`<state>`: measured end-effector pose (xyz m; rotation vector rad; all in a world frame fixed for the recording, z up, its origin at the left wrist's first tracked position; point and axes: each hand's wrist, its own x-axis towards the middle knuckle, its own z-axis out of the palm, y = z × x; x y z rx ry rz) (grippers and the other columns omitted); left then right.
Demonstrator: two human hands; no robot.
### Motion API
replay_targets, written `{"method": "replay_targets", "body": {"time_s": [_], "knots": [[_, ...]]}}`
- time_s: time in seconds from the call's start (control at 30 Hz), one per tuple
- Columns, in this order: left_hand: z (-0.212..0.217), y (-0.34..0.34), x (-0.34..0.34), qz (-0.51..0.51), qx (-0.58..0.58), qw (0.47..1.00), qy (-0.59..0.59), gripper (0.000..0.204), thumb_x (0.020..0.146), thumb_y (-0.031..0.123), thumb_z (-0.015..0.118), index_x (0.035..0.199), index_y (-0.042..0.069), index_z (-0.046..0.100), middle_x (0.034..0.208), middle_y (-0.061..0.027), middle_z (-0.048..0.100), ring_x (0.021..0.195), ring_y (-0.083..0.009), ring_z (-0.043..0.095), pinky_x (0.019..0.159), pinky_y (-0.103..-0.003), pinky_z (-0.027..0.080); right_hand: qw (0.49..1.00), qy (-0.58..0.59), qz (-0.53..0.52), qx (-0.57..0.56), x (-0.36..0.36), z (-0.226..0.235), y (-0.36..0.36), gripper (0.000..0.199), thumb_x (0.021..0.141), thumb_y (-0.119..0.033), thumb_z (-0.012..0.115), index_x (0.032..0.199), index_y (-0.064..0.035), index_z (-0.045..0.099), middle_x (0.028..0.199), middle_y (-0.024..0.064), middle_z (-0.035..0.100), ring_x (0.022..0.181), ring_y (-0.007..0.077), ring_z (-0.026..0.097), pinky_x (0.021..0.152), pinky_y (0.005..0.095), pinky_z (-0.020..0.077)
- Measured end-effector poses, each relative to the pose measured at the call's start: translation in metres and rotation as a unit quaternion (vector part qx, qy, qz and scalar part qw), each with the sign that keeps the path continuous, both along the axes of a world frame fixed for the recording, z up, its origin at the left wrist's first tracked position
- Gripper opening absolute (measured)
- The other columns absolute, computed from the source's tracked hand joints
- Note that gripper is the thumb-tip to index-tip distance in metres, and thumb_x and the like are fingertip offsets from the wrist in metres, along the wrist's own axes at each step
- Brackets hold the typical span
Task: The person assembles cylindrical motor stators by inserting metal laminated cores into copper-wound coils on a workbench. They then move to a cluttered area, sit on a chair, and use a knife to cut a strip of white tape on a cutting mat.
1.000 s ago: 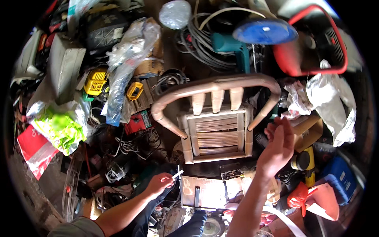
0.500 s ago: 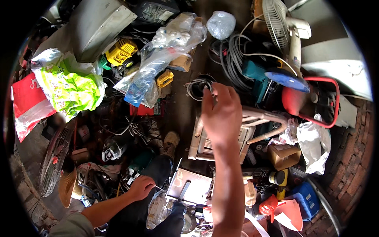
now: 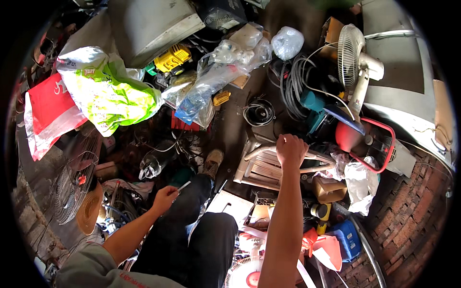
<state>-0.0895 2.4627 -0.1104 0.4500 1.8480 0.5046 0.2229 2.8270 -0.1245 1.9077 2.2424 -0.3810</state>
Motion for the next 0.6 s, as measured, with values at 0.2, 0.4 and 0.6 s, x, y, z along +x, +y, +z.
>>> {"method": "replay_targets", "body": {"time_s": [0.2,0.4,0.6], "knots": [[0.029,0.009,-0.032,0.073,-0.004,0.997,-0.028,0.018,0.085,0.014,0.063,0.093,-0.003,0.063,0.077,-0.0051,0.064,0.071,-0.0099,0.059,0.066,-0.024,0.047,0.994,-0.079,-0.03,-0.073,-0.016,0.002,0.01,0.034,0.088,-0.033,0.046,0.084,-0.0084,0.069,0.089,0.0113,0.067,0.092,0.0299,0.061,0.087,0.0441,0.0392],[0.031,0.015,-0.04,0.154,-0.021,0.987,-0.028,0.015,0.085,0.012,0.062,0.093,-0.001,0.061,0.082,-0.0057,0.064,0.072,-0.0116,0.059,0.067,-0.025,0.047,0.977,-0.096,-0.002,-0.192,-0.046,-0.028,0.045,0.028,0.082,-0.027,0.051,0.09,-0.0068,0.069,0.099,0.0144,0.068,0.097,0.0333,0.063,0.085,0.044,0.0464],[0.036,0.001,-0.045,0.244,-0.058,0.968,-0.007,0.015,0.087,0.014,0.062,0.09,-0.001,0.06,0.076,-0.0055,0.063,0.069,-0.0116,0.059,0.063,-0.025,0.046,0.948,-0.098,-0.05,-0.3,-0.08,-0.106,0.076,0.041,0.082,-0.041,0.063,0.104,-0.0065,0.067,0.107,0.0171,0.065,0.103,0.0331,0.061,0.086,0.0418,0.0501]]}}
